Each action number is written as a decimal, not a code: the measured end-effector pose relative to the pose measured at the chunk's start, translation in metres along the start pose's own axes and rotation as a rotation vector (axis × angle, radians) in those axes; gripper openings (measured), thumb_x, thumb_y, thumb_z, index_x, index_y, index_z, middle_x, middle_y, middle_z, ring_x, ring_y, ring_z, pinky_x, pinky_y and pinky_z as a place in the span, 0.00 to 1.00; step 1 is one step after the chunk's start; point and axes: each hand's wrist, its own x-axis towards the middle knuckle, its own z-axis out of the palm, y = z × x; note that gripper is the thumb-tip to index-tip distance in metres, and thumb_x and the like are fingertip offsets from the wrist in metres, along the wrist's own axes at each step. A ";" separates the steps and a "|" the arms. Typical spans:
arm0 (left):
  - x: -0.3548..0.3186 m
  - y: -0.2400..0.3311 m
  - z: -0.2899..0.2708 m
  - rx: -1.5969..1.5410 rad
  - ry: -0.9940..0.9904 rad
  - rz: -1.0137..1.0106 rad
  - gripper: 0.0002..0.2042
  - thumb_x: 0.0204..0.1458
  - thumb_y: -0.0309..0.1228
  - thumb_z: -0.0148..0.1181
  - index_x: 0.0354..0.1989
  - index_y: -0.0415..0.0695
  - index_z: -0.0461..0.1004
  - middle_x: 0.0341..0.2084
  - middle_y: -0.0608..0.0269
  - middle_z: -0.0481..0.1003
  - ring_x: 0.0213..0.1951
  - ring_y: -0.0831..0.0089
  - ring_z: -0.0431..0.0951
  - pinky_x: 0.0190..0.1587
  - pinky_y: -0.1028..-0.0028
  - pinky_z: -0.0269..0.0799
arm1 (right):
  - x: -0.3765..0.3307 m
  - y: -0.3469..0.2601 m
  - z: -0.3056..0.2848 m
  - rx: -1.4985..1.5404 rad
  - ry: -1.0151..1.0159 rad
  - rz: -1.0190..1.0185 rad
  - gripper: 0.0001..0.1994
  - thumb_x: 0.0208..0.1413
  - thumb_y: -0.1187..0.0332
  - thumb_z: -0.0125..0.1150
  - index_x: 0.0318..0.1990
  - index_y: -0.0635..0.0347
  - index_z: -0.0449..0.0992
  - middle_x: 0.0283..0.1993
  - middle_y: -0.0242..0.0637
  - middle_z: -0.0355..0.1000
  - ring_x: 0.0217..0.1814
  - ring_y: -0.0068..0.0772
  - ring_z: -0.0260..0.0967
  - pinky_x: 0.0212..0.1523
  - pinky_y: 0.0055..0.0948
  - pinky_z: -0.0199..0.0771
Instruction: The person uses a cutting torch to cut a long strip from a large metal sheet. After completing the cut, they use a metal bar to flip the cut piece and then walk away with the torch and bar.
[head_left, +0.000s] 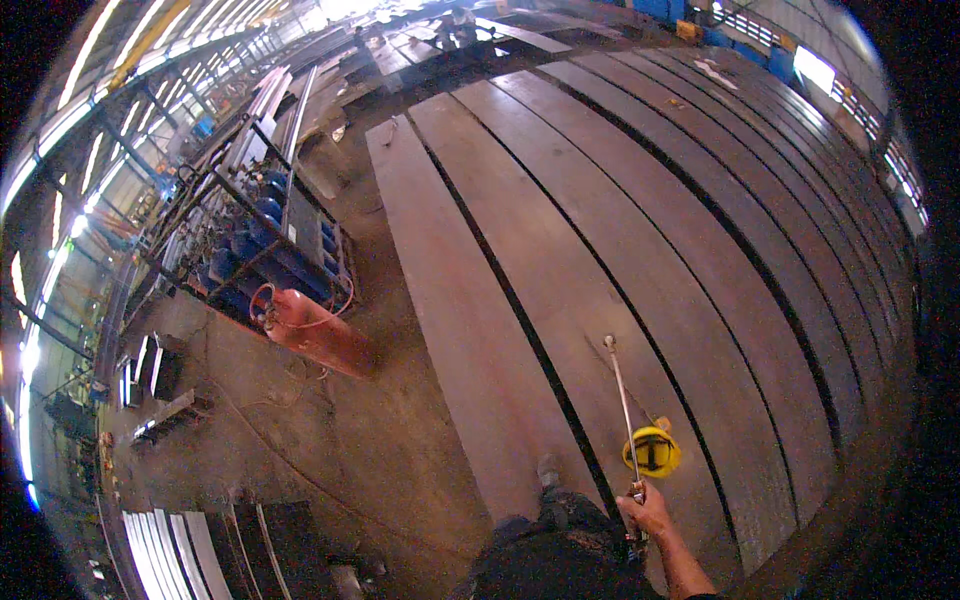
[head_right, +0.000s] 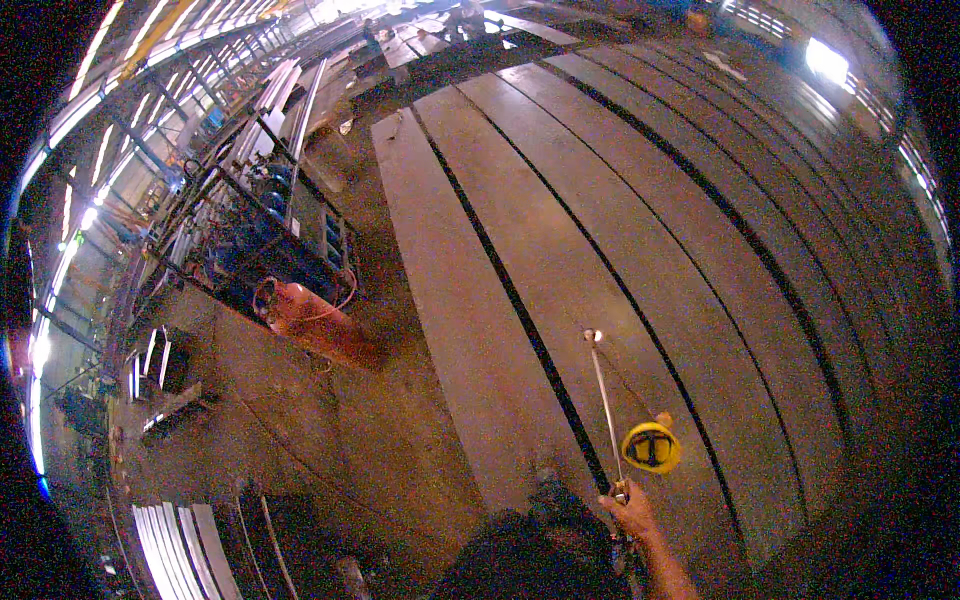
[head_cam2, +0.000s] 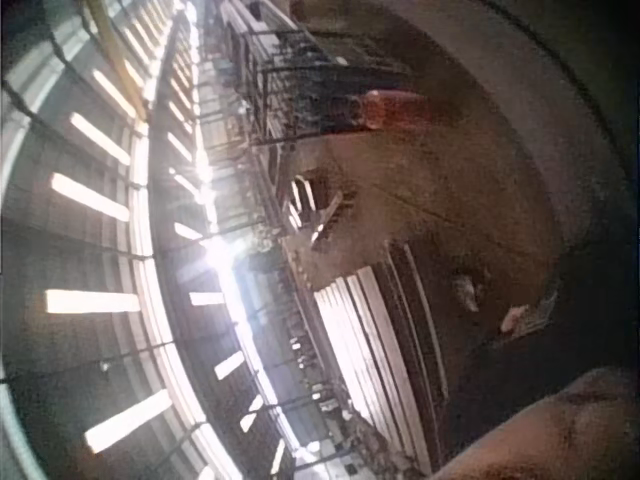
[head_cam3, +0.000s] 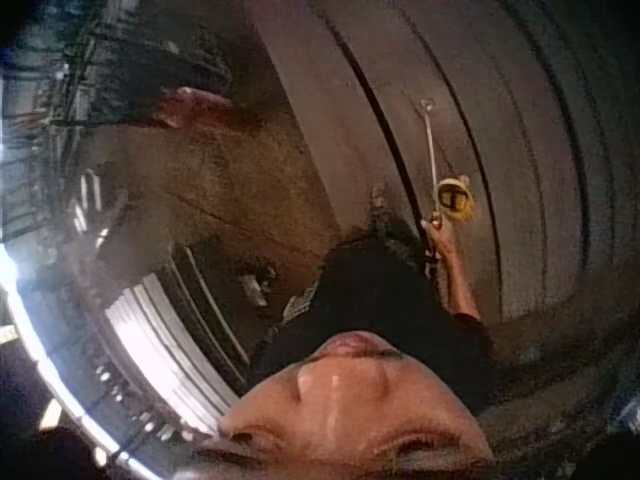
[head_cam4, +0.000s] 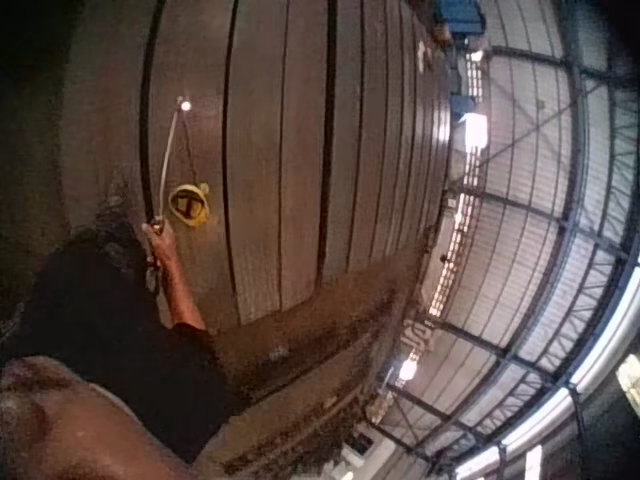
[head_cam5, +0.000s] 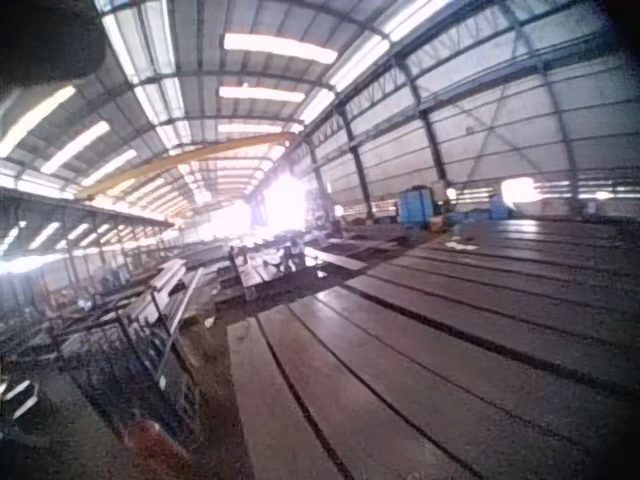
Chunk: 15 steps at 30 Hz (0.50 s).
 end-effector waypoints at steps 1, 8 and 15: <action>0.006 0.021 -0.014 -0.021 0.015 0.016 0.37 0.35 0.55 0.70 0.39 0.28 0.77 0.39 0.44 0.78 0.35 0.61 0.82 0.42 0.62 0.77 | 0.019 -0.028 0.005 -0.008 -0.027 -0.017 0.17 0.48 0.59 0.69 0.36 0.58 0.69 0.26 0.28 0.66 0.24 0.20 0.63 0.24 0.24 0.65; 0.078 0.149 -0.106 -0.089 0.036 0.089 0.36 0.35 0.55 0.70 0.39 0.29 0.77 0.39 0.44 0.78 0.36 0.60 0.81 0.42 0.62 0.77 | 0.149 -0.168 0.021 -0.089 -0.114 -0.185 0.13 0.54 0.61 0.66 0.32 0.57 0.69 0.20 0.24 0.64 0.20 0.17 0.60 0.19 0.24 0.61; 0.191 0.264 -0.226 -0.036 0.004 0.172 0.35 0.35 0.55 0.70 0.39 0.29 0.77 0.39 0.45 0.78 0.37 0.60 0.81 0.41 0.62 0.77 | 0.242 -0.360 0.081 -0.286 0.012 -0.334 0.22 0.48 0.50 0.70 0.36 0.59 0.71 0.26 0.30 0.69 0.26 0.23 0.63 0.28 0.27 0.67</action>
